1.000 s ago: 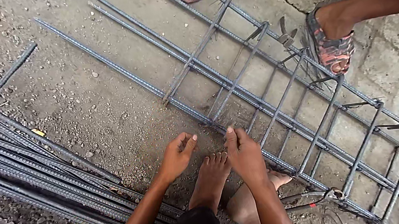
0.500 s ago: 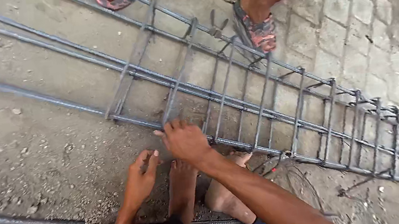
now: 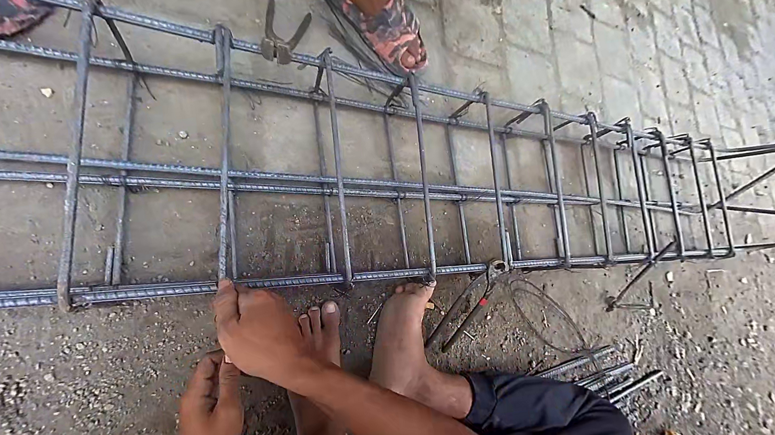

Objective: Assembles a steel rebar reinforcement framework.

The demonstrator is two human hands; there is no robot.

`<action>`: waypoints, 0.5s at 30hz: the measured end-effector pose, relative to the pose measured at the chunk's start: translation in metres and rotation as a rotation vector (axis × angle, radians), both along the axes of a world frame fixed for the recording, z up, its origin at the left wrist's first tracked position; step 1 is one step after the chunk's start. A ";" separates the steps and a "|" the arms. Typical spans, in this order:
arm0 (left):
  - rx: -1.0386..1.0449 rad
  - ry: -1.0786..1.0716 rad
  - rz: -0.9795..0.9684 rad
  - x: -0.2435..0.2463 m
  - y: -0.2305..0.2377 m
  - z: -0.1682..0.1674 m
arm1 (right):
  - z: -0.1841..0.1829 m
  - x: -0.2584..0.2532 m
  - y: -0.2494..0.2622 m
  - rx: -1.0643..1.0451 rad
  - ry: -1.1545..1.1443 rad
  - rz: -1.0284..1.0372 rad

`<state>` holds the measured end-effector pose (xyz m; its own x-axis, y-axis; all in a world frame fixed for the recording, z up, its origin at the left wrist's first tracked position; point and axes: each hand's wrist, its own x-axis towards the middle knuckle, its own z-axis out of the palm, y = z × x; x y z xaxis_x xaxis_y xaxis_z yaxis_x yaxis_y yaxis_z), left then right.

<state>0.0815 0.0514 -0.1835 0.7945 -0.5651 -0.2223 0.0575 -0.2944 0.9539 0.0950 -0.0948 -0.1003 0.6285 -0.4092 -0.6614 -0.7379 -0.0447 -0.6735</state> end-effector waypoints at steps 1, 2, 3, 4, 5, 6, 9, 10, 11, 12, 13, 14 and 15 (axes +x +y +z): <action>0.004 -0.004 -0.004 0.000 -0.002 0.000 | -0.006 -0.001 0.003 0.068 -0.043 -0.123; 0.004 -0.010 -0.009 0.000 -0.003 0.001 | -0.012 -0.003 0.006 0.127 -0.087 -0.231; 0.000 -0.014 -0.009 0.000 -0.003 0.000 | -0.016 -0.006 0.009 0.183 -0.116 -0.289; -0.012 -0.013 -0.013 -0.001 -0.003 -0.001 | -0.018 -0.011 0.009 0.204 -0.142 -0.276; -0.031 -0.005 -0.022 0.000 -0.002 -0.002 | -0.020 -0.020 0.006 0.182 -0.174 -0.202; -0.041 0.005 -0.035 0.001 -0.002 -0.004 | -0.021 -0.032 -0.001 0.126 -0.205 -0.088; -0.022 0.099 -0.097 0.000 -0.003 -0.004 | -0.012 -0.094 -0.035 -0.069 -0.163 0.192; -0.005 0.137 -0.117 0.000 -0.004 -0.001 | -0.008 -0.120 -0.049 -0.146 -0.123 0.215; 0.017 0.179 -0.133 0.000 -0.005 0.002 | -0.005 -0.146 -0.062 -0.213 -0.070 0.209; 0.035 0.213 -0.141 -0.001 -0.005 0.004 | -0.003 -0.172 -0.074 -0.274 -0.015 0.177; 0.042 0.233 -0.148 -0.002 -0.005 0.005 | -0.002 -0.196 -0.084 -0.327 0.051 0.122; 0.037 0.229 -0.152 -0.003 -0.008 0.005 | -0.004 -0.220 -0.095 -0.389 0.110 0.050; 0.024 0.213 -0.162 -0.006 -0.013 0.003 | -0.006 -0.242 -0.104 -0.460 0.169 -0.025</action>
<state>0.0757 0.0388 -0.1805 0.6283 -0.6735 -0.3894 0.2062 -0.3384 0.9181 -0.1472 -0.1984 -0.1061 0.5141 -0.6966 -0.5005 -0.8398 -0.2901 -0.4588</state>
